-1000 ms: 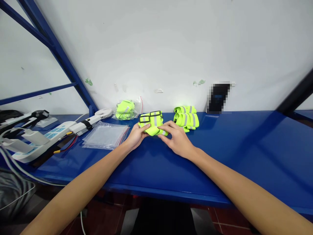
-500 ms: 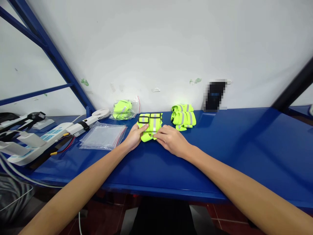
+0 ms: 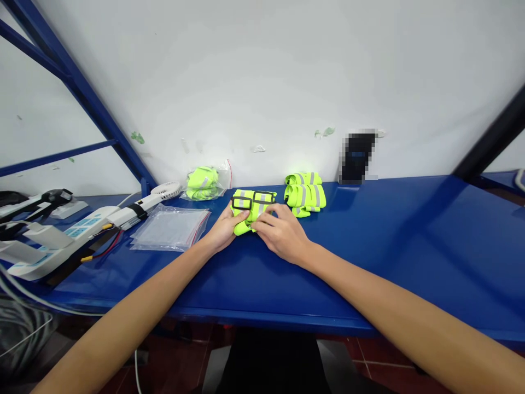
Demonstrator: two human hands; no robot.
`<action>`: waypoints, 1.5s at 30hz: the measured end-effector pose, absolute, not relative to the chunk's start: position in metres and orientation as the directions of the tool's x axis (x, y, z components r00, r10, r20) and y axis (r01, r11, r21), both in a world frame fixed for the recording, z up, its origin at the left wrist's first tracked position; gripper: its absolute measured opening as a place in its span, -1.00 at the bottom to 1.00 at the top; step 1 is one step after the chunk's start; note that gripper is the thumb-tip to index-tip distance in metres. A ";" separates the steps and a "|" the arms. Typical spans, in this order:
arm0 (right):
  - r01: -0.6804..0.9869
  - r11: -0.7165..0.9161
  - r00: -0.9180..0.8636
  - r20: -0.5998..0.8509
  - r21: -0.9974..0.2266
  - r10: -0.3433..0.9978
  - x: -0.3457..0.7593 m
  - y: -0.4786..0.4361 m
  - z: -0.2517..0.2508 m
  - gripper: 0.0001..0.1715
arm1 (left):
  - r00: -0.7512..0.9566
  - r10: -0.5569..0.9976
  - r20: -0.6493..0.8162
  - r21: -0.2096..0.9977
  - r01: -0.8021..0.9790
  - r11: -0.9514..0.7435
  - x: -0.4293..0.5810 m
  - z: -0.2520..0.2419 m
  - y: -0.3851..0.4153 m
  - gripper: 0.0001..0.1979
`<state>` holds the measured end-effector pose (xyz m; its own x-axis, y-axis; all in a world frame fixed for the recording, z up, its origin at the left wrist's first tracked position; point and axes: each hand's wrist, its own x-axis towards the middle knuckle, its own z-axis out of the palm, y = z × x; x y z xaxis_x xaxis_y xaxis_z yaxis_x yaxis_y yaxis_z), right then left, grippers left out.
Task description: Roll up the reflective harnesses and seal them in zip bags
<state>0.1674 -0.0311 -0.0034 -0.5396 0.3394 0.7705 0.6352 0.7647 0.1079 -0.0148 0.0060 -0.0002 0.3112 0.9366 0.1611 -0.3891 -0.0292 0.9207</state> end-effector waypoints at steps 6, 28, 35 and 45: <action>0.654 0.750 -0.384 0.811 -0.099 0.442 0.171 -0.032 0.002 -0.87 | 0.385 0.922 0.030 0.951 -0.295 0.092 -0.020 0.010 0.001 -0.48; 0.292 0.437 -0.214 0.387 -0.851 0.897 0.177 -0.019 0.003 -0.38 | 0.490 0.871 -0.034 0.963 -0.219 0.160 -0.024 0.010 0.001 -0.61; 0.284 0.401 -0.134 0.378 -0.871 0.916 0.175 -0.018 0.000 -0.44 | 0.529 0.847 0.053 0.961 -0.259 0.102 -0.027 0.009 -0.001 -0.45; 0.330 0.410 -0.144 0.384 -0.850 0.912 0.170 -0.027 0.008 -0.51 | 0.420 0.903 0.093 0.992 -0.118 -0.047 -0.019 0.005 -0.002 -0.49</action>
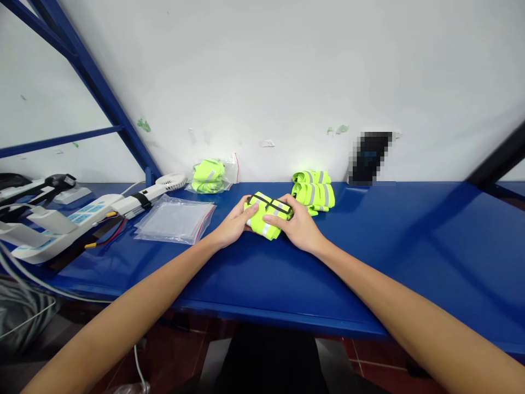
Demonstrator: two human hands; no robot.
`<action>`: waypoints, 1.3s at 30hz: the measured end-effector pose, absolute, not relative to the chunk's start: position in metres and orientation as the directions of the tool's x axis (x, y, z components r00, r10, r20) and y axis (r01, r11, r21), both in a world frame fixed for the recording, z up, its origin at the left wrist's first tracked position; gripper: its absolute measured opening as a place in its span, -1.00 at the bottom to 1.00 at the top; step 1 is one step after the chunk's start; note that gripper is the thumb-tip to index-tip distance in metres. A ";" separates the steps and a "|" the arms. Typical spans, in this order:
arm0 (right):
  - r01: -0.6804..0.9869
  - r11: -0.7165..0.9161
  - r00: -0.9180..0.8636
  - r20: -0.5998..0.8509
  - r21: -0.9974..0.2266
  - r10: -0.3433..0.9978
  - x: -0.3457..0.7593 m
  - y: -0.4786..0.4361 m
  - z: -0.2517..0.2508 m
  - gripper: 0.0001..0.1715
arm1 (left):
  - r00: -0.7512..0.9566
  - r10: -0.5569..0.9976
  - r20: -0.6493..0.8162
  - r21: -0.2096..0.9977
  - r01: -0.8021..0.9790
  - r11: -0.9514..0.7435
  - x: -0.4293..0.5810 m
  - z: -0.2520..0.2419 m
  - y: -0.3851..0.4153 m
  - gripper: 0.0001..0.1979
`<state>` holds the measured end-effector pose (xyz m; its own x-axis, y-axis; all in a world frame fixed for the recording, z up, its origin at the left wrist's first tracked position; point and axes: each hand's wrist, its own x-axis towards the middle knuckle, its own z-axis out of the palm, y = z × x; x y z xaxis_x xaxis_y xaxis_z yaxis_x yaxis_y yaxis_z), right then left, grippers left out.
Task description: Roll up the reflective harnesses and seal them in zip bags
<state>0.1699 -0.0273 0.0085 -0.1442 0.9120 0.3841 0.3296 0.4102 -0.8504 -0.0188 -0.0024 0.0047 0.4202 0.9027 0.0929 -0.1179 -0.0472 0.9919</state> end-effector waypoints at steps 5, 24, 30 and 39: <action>0.308 0.384 -0.081 0.378 -0.870 0.922 0.165 -0.031 0.007 -0.49 | 0.356 0.916 0.183 0.982 -0.103 -0.156 -0.014 0.005 -0.006 -0.54; 0.168 0.409 0.029 0.419 -0.897 0.908 0.165 -0.031 0.010 -0.56 | 0.472 0.810 0.347 0.810 0.284 -0.513 -0.033 0.020 -0.007 -0.52; 0.128 0.325 0.043 0.333 -0.937 0.942 0.167 -0.031 0.008 -0.57 | 0.637 0.736 0.227 0.571 0.525 -0.631 -0.103 0.071 -0.011 -0.22; 0.177 0.323 -0.118 0.305 -0.930 0.945 0.164 -0.036 0.011 -0.59 | 0.562 0.802 -0.202 0.126 0.827 -0.548 -0.182 0.083 -0.010 0.23</action>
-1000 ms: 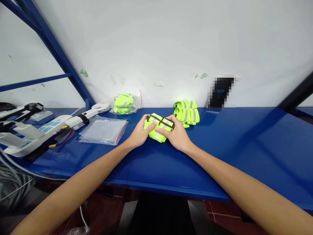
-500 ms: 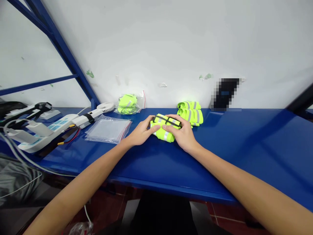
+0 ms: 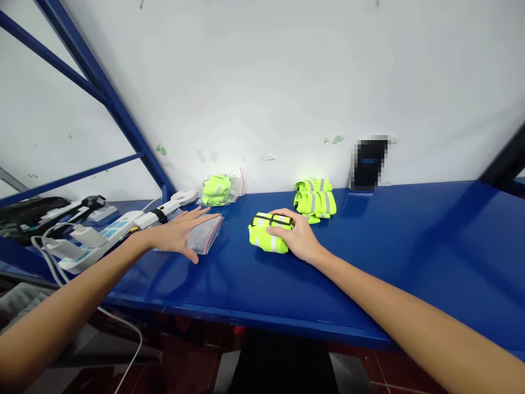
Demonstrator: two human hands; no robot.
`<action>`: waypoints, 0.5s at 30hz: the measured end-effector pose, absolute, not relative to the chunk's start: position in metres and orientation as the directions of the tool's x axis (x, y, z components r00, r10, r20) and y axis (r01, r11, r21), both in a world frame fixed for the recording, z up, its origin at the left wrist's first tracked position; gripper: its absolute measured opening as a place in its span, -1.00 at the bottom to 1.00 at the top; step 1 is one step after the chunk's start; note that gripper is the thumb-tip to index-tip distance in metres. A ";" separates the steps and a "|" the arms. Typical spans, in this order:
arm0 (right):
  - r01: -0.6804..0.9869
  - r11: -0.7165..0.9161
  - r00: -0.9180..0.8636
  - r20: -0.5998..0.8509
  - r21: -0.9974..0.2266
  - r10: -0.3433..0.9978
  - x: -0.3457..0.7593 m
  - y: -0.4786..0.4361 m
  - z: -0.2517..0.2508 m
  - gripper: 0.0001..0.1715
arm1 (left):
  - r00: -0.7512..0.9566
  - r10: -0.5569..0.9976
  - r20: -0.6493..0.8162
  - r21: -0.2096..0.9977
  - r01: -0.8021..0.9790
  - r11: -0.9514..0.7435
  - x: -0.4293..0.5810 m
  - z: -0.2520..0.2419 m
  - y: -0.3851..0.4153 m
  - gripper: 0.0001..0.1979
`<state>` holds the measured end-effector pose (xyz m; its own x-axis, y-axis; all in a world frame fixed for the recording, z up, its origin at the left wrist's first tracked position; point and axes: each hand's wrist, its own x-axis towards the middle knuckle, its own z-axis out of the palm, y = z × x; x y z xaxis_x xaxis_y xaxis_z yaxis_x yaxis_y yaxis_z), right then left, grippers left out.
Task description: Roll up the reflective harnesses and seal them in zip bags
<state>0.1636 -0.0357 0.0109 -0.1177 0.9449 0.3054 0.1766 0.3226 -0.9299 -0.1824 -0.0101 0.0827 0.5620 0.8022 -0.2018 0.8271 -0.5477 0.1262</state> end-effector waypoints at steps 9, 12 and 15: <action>0.010 0.186 -0.047 0.186 -0.982 0.981 0.162 -0.035 0.012 -0.57 | 0.629 0.773 0.078 0.235 0.742 -0.627 -0.151 0.067 0.004 0.07; -0.231 0.065 -0.034 0.075 -0.971 0.997 0.158 -0.034 0.013 -0.51 | 0.670 0.700 0.248 0.207 0.669 -0.714 -0.128 0.063 0.002 0.18; -0.350 0.048 -0.015 0.057 -0.936 0.998 0.155 -0.032 0.011 -0.48 | 0.715 0.610 0.340 0.133 0.606 -0.784 -0.100 0.055 0.003 0.24</action>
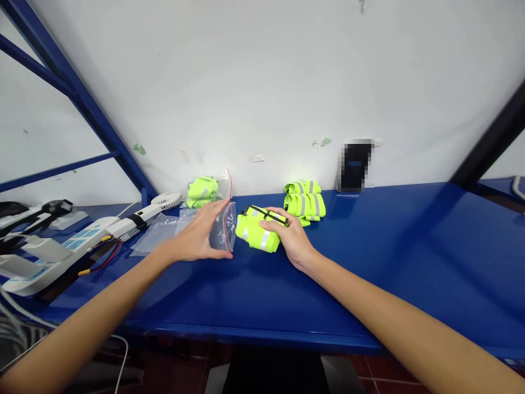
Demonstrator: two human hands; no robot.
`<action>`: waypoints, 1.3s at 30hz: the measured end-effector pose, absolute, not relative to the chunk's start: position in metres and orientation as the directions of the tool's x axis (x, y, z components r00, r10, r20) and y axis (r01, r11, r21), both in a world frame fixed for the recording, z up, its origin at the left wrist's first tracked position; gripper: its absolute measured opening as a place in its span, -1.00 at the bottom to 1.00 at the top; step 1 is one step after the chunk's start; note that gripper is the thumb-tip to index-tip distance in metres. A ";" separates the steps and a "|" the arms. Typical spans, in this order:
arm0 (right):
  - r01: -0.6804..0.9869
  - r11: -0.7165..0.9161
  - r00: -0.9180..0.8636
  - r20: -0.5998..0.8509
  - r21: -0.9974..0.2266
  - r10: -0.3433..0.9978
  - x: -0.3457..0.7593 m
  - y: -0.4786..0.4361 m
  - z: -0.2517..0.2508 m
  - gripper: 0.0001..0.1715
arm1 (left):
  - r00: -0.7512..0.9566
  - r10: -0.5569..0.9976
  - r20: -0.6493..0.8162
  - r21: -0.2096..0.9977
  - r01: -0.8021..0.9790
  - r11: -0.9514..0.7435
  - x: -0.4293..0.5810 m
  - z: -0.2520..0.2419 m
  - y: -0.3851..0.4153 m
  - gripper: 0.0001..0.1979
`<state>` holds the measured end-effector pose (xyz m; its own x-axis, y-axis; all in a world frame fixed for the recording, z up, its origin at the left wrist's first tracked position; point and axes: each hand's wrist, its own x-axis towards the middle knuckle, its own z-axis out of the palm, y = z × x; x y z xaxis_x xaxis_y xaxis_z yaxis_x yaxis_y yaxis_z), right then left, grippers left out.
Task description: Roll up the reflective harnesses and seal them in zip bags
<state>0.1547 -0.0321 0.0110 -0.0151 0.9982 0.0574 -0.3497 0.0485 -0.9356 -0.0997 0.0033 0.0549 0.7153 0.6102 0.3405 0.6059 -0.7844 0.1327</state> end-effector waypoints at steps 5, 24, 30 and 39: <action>-0.328 0.108 0.039 0.101 -0.938 0.994 0.159 -0.026 0.006 -0.48 | 0.748 0.513 0.421 0.044 0.548 -0.835 -0.059 0.049 0.011 0.16; 0.037 0.249 0.096 0.252 -0.968 0.963 0.164 -0.026 0.009 -0.70 | 0.819 0.346 0.457 -0.108 0.437 -0.893 -0.030 0.032 -0.001 -0.16; 0.079 0.254 0.139 0.263 -0.964 0.955 0.159 -0.029 0.003 -0.60 | 0.835 0.316 0.450 -0.087 0.393 -0.915 -0.025 0.023 -0.007 -0.08; 0.217 0.265 0.044 0.280 -0.940 0.959 0.166 -0.027 0.005 -0.52 | 0.679 0.427 0.597 -0.078 0.579 -0.812 -0.021 0.011 -0.004 0.01</action>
<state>0.1655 -0.0267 0.0052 0.0436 0.9590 0.2800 0.2171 0.2645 -0.9396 -0.0210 -0.0043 0.0109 0.6793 0.4266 0.5972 0.5787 -0.8117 -0.0785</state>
